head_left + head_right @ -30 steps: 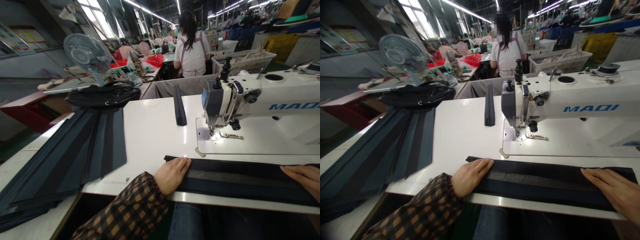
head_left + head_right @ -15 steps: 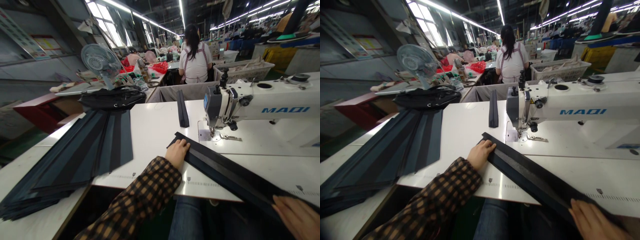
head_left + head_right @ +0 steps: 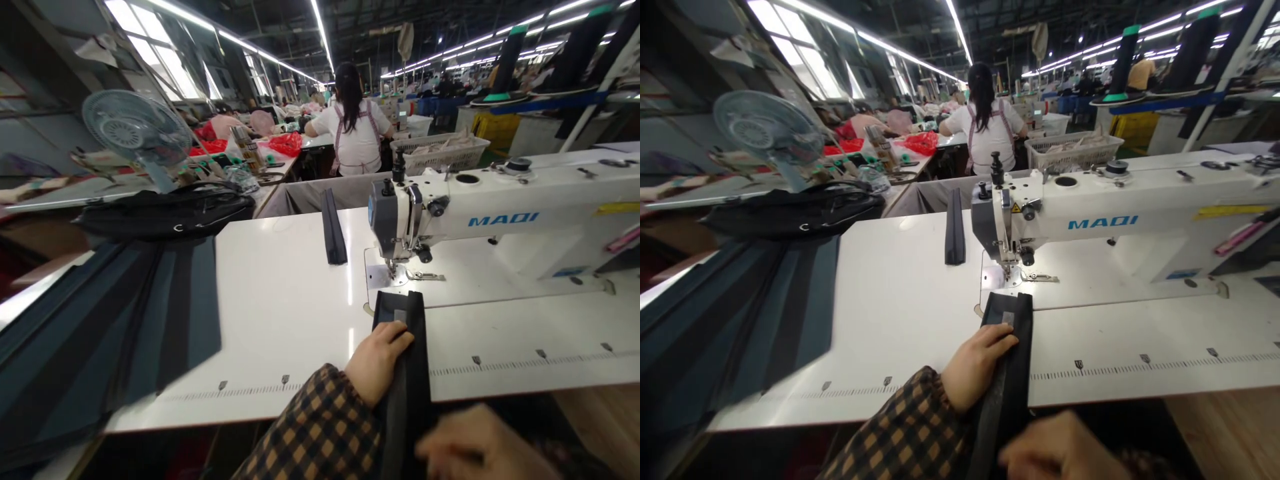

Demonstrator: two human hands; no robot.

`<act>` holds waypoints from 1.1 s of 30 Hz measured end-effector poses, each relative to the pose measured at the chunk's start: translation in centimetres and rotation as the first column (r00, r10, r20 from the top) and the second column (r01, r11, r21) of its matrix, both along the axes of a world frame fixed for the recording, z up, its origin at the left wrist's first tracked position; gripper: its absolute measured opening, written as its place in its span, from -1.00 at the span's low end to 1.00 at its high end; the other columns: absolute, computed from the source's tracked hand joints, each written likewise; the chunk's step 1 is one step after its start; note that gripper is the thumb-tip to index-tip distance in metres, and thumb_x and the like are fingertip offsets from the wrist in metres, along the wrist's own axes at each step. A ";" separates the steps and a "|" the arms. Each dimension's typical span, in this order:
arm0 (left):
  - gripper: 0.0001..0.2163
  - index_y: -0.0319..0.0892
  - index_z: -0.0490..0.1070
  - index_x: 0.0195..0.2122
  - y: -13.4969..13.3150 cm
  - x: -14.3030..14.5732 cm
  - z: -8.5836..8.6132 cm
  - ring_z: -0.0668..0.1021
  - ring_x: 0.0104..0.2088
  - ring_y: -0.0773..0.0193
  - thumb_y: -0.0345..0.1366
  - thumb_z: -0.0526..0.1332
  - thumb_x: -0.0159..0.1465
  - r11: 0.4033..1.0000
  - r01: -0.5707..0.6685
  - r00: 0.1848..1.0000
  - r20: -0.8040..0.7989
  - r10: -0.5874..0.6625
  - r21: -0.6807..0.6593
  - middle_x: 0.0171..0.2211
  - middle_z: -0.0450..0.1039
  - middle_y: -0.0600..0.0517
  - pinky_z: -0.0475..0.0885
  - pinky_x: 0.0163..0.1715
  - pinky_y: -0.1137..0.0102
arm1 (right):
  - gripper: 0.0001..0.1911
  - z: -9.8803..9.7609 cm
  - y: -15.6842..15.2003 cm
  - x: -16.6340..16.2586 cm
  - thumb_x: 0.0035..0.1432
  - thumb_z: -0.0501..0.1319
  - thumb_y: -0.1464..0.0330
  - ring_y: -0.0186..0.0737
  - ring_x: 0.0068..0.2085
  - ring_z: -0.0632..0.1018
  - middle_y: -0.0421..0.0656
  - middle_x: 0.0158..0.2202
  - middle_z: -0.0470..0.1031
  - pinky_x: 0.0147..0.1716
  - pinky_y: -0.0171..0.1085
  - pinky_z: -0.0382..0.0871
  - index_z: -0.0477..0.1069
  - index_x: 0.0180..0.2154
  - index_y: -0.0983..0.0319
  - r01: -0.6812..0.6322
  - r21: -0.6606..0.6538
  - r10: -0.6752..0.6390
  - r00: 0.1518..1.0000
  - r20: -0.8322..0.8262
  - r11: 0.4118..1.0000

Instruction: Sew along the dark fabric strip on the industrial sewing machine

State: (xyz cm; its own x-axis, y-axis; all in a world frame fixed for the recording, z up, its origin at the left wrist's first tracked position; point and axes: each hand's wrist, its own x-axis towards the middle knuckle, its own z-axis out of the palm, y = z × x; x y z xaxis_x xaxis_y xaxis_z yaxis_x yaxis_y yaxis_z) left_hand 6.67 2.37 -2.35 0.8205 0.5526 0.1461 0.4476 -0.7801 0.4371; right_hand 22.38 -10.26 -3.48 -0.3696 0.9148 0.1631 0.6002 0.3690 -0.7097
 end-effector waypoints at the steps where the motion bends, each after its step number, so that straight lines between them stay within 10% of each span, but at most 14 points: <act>1: -0.72 -0.11 0.28 -0.07 -0.3 0.3 0.0 0.36 -0.06 0.28 -0.49 0.01 0.21 1.000 -0.010 1.000 -0.006 0.010 0.005 -0.05 0.30 0.01 0.36 -0.08 0.38 | -0.69 0.0 1.7 1.4 0.24 -0.10 0.33 -0.31 -0.32 0.50 -0.19 -0.35 0.47 -0.37 -0.33 0.44 0.33 -0.09 0.15 0.085 -0.003 -0.085 0.996 0.000 0.996; 3: -0.74 -0.10 0.27 -0.09 -0.8 1.0 0.0 0.37 -0.08 0.26 -0.47 0.02 0.22 0.998 -0.054 0.998 -0.018 0.054 0.021 -0.07 0.31 0.01 0.39 -0.12 0.36 | -0.71 -0.2 5.2 3.9 0.18 0.02 0.30 -0.21 -0.12 0.44 -0.14 -0.17 0.42 -0.12 -0.20 0.37 0.30 -0.06 0.14 0.273 0.124 -0.277 0.961 0.017 0.954; 9: -0.78 -0.19 0.22 -0.13 -2.2 3.1 -1.0 0.32 -0.05 0.20 -0.50 -0.06 0.24 0.952 -0.303 0.953 0.017 0.303 0.041 -0.11 0.26 -0.05 0.42 -0.16 0.33 | -0.65 -1.9 11.0 5.7 0.18 0.01 0.34 -0.15 -0.06 0.35 -0.03 -0.09 0.28 -0.09 -0.10 0.34 0.22 0.03 0.18 0.120 0.271 -0.167 0.973 0.157 0.955; 18: -0.93 -0.15 0.21 -0.28 -1.4 4.3 -0.7 0.39 -0.24 0.20 -0.31 0.05 0.21 0.804 -0.521 0.810 0.130 0.571 -0.285 -0.28 0.22 -0.02 0.40 -0.23 0.22 | -0.62 -2.6 10.6 5.2 0.20 -0.02 0.36 -0.12 -0.08 0.36 0.00 -0.05 0.27 -0.13 -0.07 0.35 0.18 0.06 0.21 0.112 0.346 -0.225 0.924 0.308 0.932; 33: -0.65 -0.16 0.25 -0.37 -0.8 4.8 0.0 0.36 -0.18 0.21 -0.37 0.37 -0.16 0.747 -0.508 0.775 0.151 0.614 -0.429 -0.20 0.15 0.00 0.35 -0.15 0.22 | -0.60 -2.4 10.3 4.9 0.20 -0.01 0.37 -0.09 -0.03 0.32 -0.01 -0.01 0.26 -0.15 -0.10 0.32 0.14 0.08 0.24 0.127 0.338 -0.267 0.872 0.409 0.932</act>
State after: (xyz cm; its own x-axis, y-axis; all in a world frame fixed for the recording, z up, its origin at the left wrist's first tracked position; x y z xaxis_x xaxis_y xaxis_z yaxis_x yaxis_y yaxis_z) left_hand 11.43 1.58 -2.33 0.3002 0.9537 0.0166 0.5787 -0.1959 0.7917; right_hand 27.23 -0.01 -5.85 -0.2833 0.9120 0.2966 0.9054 0.3563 -0.2309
